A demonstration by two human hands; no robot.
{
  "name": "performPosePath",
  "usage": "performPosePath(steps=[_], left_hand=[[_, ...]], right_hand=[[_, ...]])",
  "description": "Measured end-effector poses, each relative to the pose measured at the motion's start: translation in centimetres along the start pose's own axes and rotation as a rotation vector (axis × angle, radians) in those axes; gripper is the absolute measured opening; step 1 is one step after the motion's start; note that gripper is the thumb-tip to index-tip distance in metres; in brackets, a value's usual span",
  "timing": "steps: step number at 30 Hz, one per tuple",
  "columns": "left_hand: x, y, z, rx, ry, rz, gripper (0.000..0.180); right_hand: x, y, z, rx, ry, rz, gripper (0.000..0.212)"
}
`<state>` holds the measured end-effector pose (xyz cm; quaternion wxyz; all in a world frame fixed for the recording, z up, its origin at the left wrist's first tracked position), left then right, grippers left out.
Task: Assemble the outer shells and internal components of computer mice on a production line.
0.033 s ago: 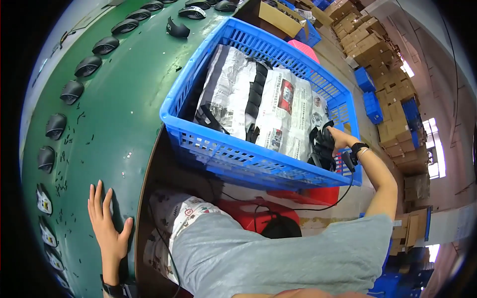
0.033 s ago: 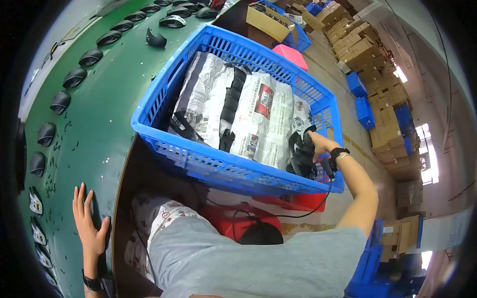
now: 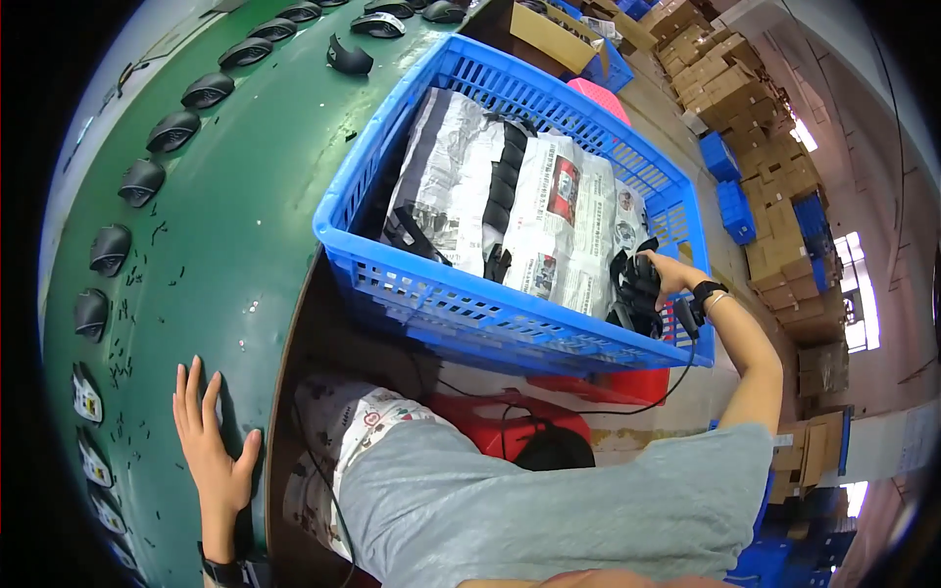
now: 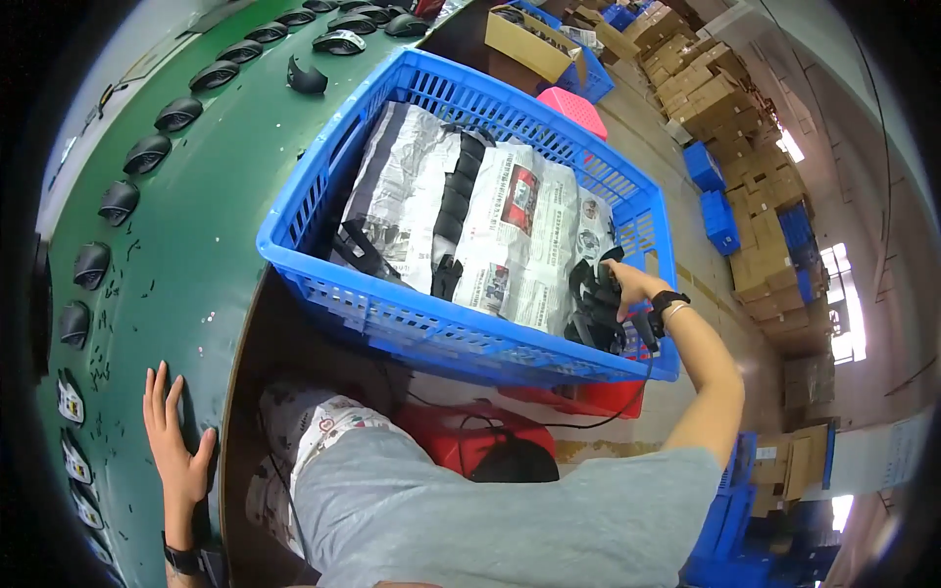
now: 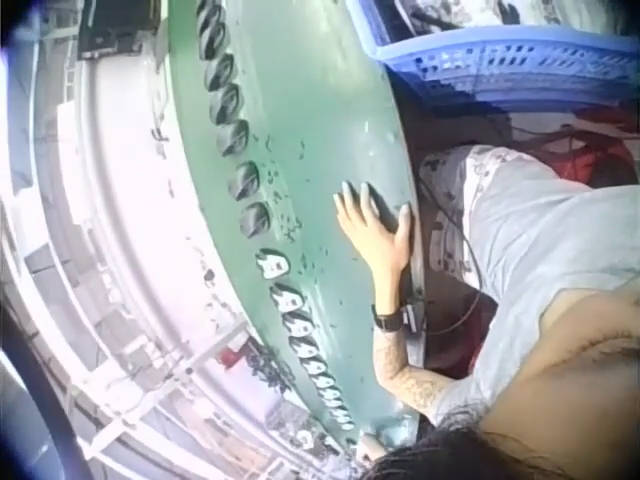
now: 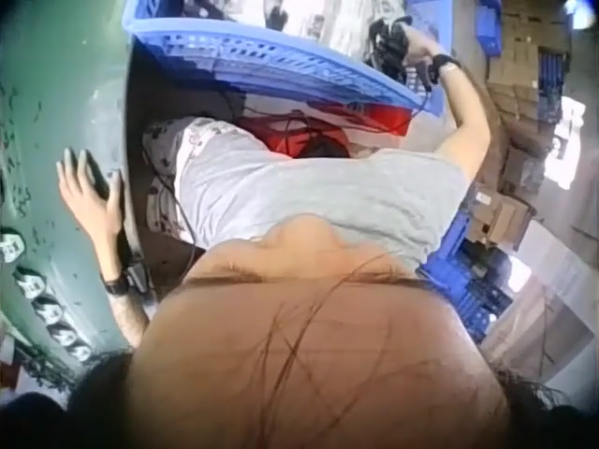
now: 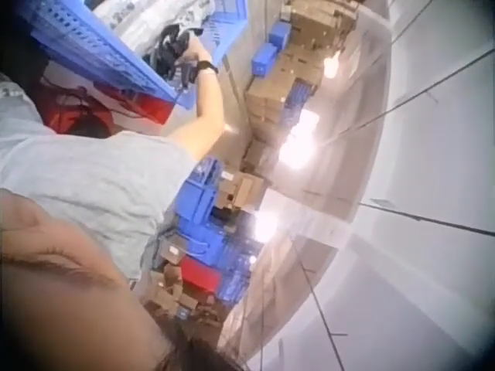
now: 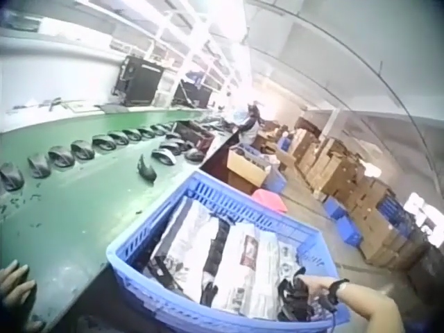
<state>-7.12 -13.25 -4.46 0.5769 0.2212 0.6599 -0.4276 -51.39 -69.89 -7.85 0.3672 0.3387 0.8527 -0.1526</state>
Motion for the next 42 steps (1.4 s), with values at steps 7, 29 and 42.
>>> performPosePath(steps=[7, 29, 42], left_hand=[[-0.1, 0.1, 0.2, 0.012, -0.008, 0.016, 0.065], [0.2, 0.2, 0.3, 0.027, -0.020, 0.046, 0.063], [-0.1, 0.1, 0.3, 0.009, -0.001, 0.011, 0.062]], right_hand=[[1.2, 0.4, 0.0, 0.043, 0.117, 0.027, 0.108], [1.0, 2.4, 0.1, -0.068, -0.021, 0.125, 0.092], [0.1, 6.3, 0.5, 0.154, 0.403, -0.131, 0.087]])
Point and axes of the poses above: each hand's wrist, its own z-axis towards the middle knuckle, its own x-axis out of the palm, y = z × x, the point moved 4 cm from there along z, towards the middle knuckle, and after that the axes turned 3 degrees about y, right-handed, at the moved point
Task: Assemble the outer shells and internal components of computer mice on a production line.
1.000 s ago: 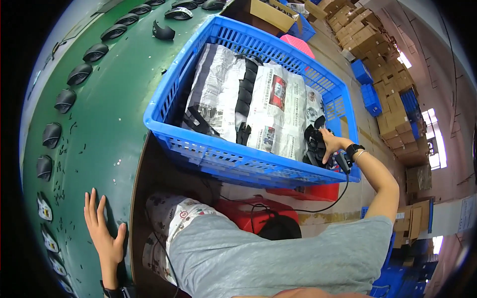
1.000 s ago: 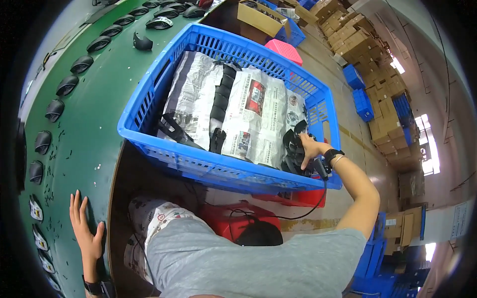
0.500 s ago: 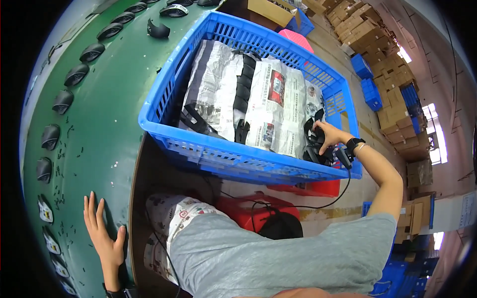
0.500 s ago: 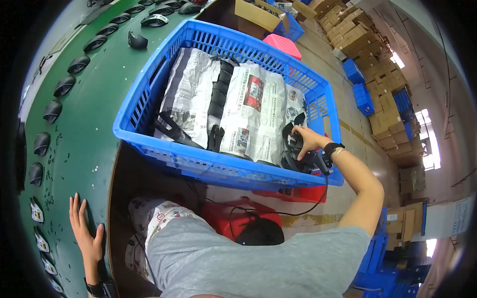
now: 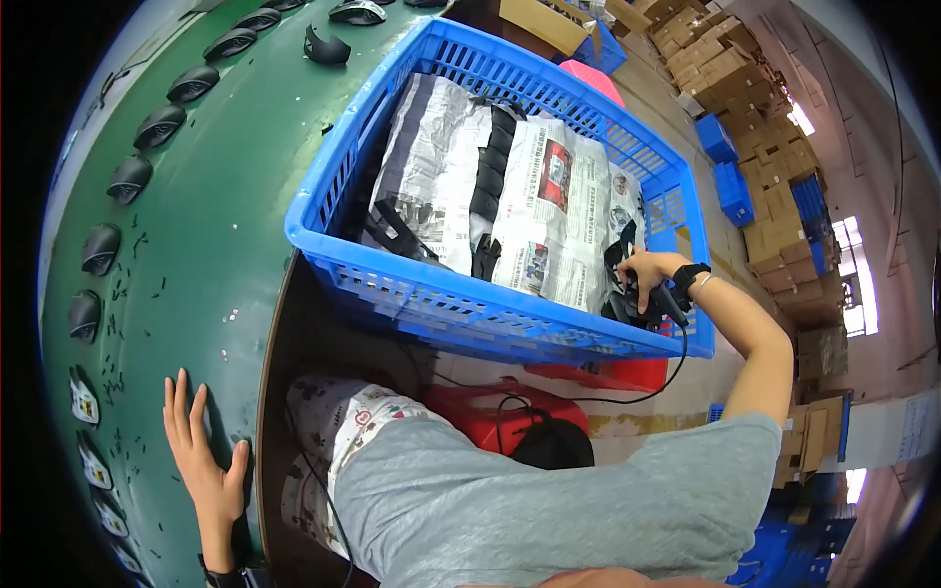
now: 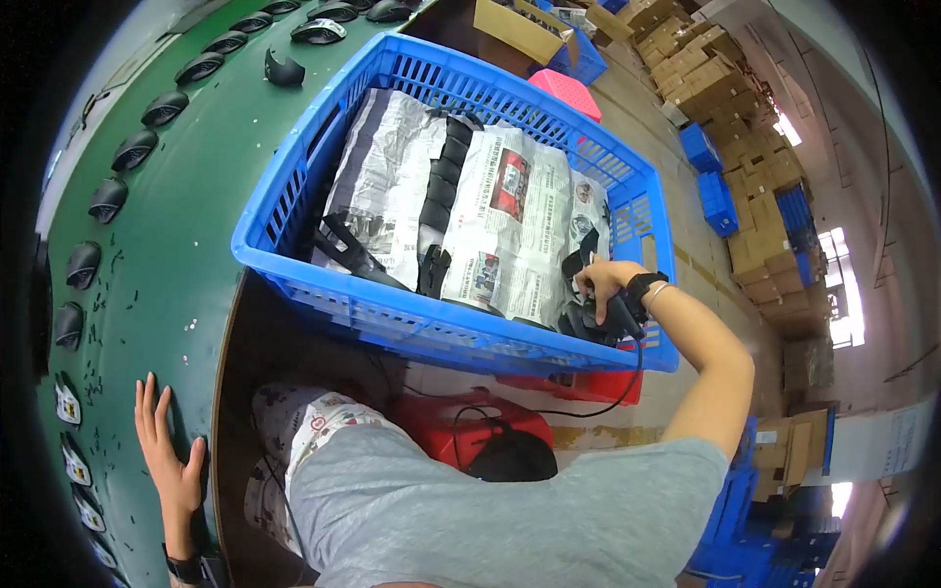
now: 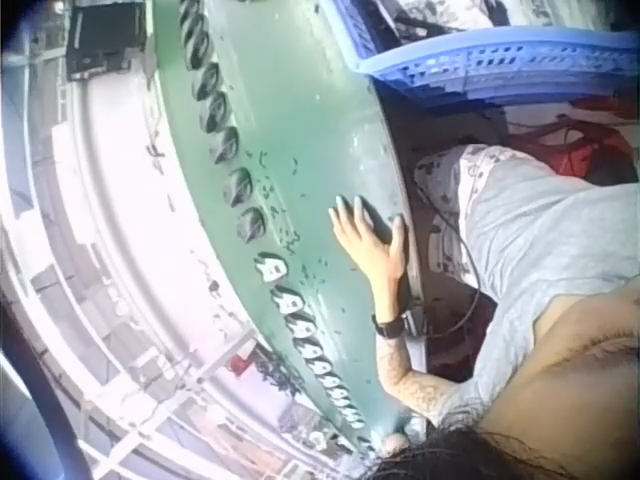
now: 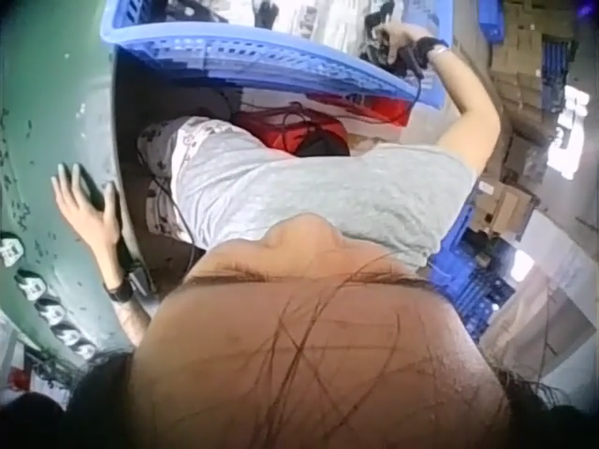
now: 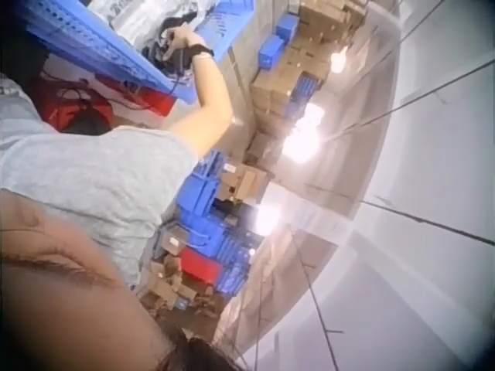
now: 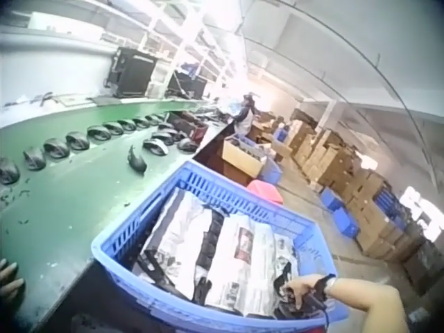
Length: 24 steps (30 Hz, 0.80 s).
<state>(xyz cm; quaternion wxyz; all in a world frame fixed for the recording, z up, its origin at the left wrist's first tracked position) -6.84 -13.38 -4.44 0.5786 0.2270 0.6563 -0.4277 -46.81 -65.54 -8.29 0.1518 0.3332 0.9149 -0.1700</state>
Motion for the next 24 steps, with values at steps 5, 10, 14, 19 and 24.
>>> performPosePath(steps=[5, 10, 14, 19, 24], left_hand=[[0.2, 0.3, 0.0, -0.005, 0.004, 0.015, 0.063], [0.1, 0.4, 0.1, 0.006, 0.010, 0.022, 0.063], [0.1, 0.5, 0.1, 0.015, 0.007, 0.019, 0.063], [0.1, 0.3, 0.3, 0.030, 0.005, 0.042, 0.061], [0.1, 0.6, 0.0, 0.014, 0.019, 0.054, 0.061]], right_hand=[[2.1, 0.0, 0.6, 0.006, 0.138, -0.097, 0.097], [2.8, 0.2, 0.9, 0.031, 0.158, -0.118, 0.097], [3.1, 0.8, 1.5, 0.073, 0.144, -0.208, 0.096], [3.7, -0.6, 2.0, 0.106, 0.157, -0.116, 0.096], [3.0, 1.1, 1.1, 0.109, 0.171, -0.068, 0.096]])
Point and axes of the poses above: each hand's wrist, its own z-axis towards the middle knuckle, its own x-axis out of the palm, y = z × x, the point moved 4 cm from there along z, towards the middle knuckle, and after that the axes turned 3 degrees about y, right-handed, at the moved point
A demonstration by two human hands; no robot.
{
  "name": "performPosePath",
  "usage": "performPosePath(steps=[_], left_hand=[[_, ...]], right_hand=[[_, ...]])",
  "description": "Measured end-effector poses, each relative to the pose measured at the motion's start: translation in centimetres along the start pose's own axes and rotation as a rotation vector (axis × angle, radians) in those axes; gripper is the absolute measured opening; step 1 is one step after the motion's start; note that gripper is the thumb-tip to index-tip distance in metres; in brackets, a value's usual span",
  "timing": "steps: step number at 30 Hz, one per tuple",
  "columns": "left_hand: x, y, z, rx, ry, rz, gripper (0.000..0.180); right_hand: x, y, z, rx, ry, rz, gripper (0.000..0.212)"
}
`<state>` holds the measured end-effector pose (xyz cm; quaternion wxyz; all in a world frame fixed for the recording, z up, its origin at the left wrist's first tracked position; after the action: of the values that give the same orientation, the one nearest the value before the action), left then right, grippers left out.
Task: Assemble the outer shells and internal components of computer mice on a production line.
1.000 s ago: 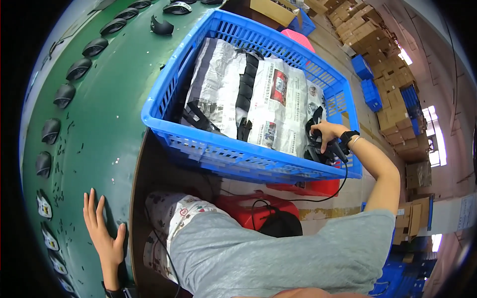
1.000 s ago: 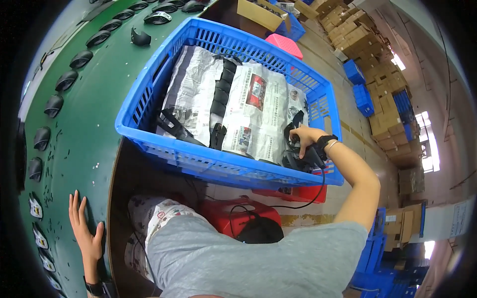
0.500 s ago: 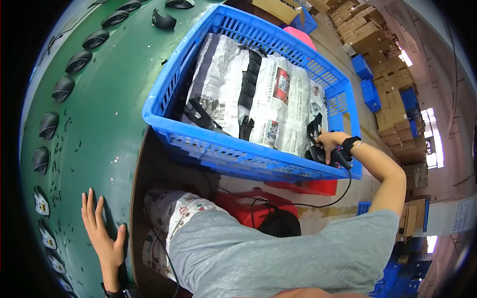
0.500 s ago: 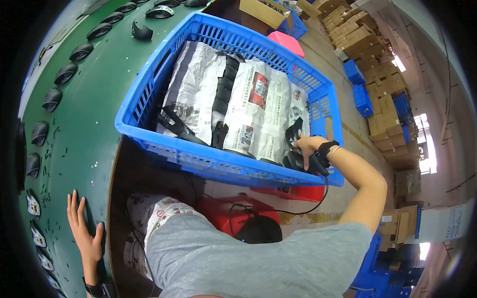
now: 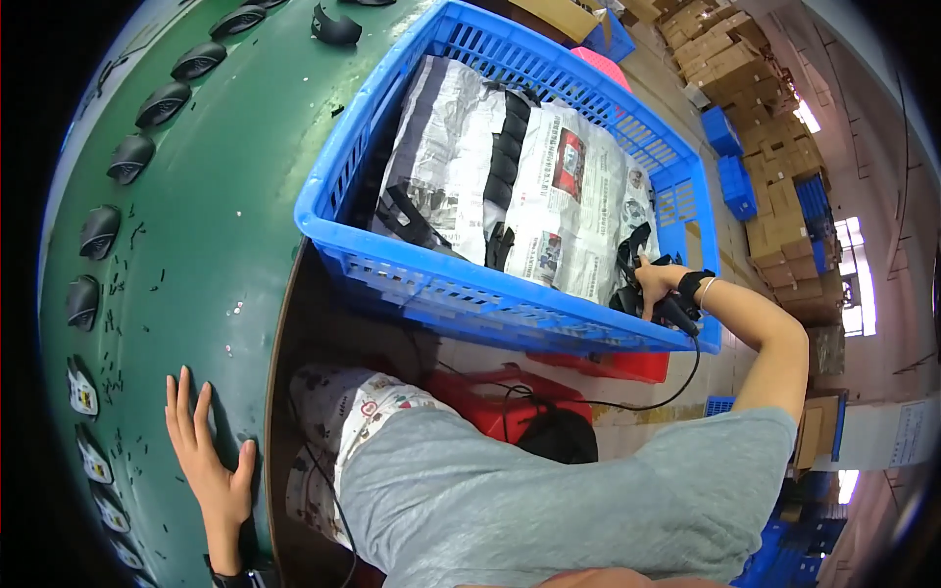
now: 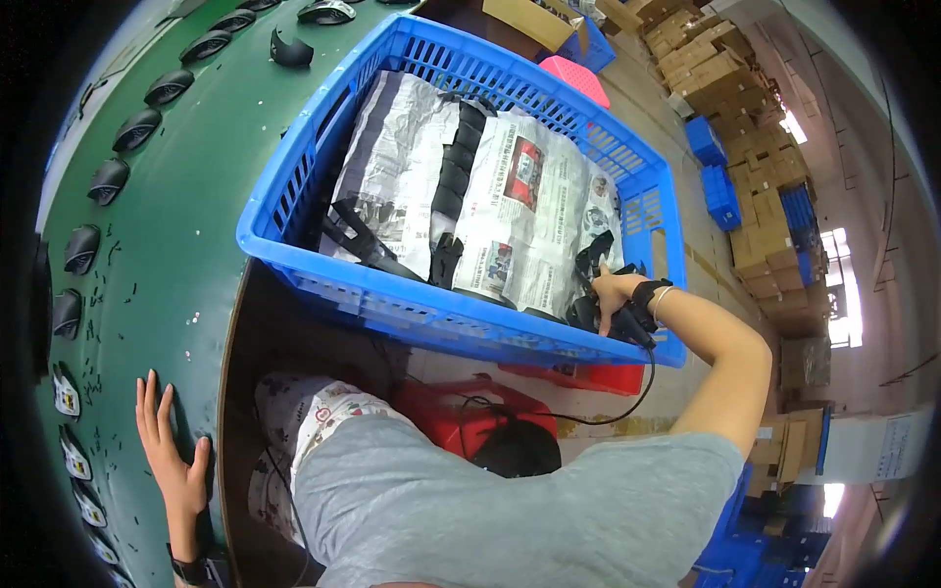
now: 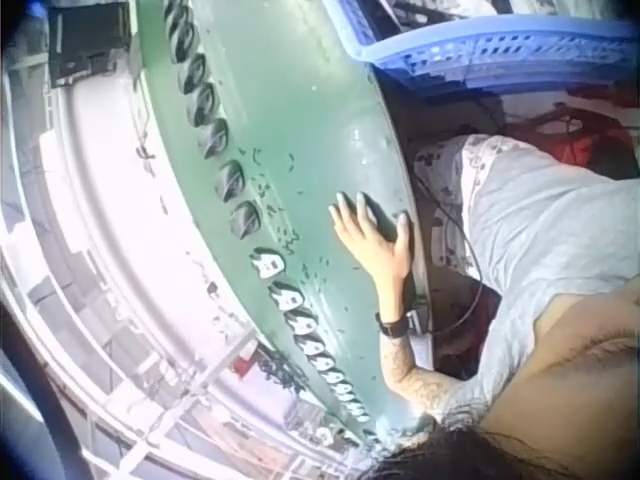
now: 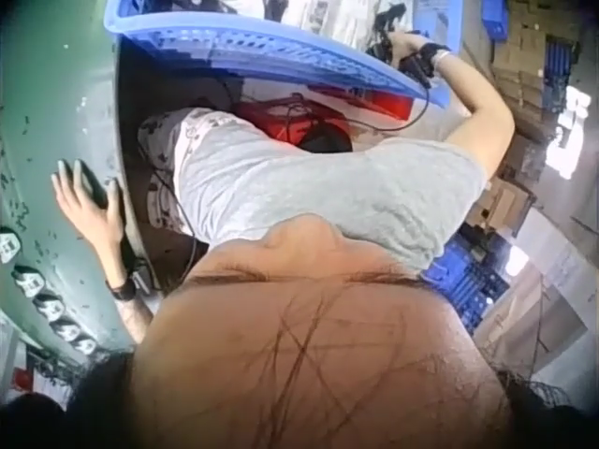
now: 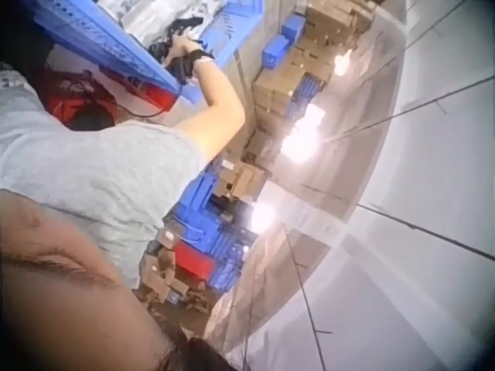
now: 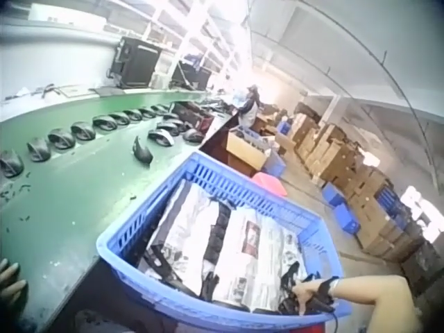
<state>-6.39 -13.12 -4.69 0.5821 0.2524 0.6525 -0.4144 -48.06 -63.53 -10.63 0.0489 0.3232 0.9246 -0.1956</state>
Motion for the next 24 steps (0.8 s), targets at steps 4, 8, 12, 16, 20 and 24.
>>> performPosePath(steps=[4, 8, 12, 16, 20, 24], left_hand=[[0.0, -0.1, 0.4, 0.011, -0.002, -0.013, 0.061], [0.0, 0.0, 0.2, 0.001, -0.001, 0.008, 0.060], [-0.1, 0.2, 0.1, 0.006, -0.011, 0.003, 0.060], [-0.1, 0.2, 0.1, 0.005, -0.011, -0.028, 0.060], [-0.3, 0.3, -0.1, 0.003, 0.000, -0.040, 0.061], [-0.3, 0.6, -0.1, 0.001, -0.003, -0.071, 0.064]], right_hand=[[1.8, -2.9, 3.5, -0.057, -0.170, -0.064, 0.089], [-1.0, -1.4, 0.1, -0.206, -0.404, 0.132, 0.072], [-2.5, -2.0, -2.0, -0.132, -0.335, 0.337, 0.069], [-3.5, -2.8, -3.2, -0.046, -0.317, 0.340, 0.070], [-4.5, -4.1, -4.2, -0.006, -0.263, 0.276, 0.064], [-7.9, -4.6, -6.3, 0.011, -0.285, 0.299, 0.058]])
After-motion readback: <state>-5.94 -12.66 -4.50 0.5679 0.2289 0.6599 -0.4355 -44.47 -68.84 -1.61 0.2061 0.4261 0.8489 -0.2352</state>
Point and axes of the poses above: each hand's wrist, its own z-axis towards the middle knuckle, its own x-axis out of the palm, y = z × x, the point moved 4 cm from there along z, towards the middle knuckle, and after that the axes turned 3 degrees about y, right-handed, at the moved point
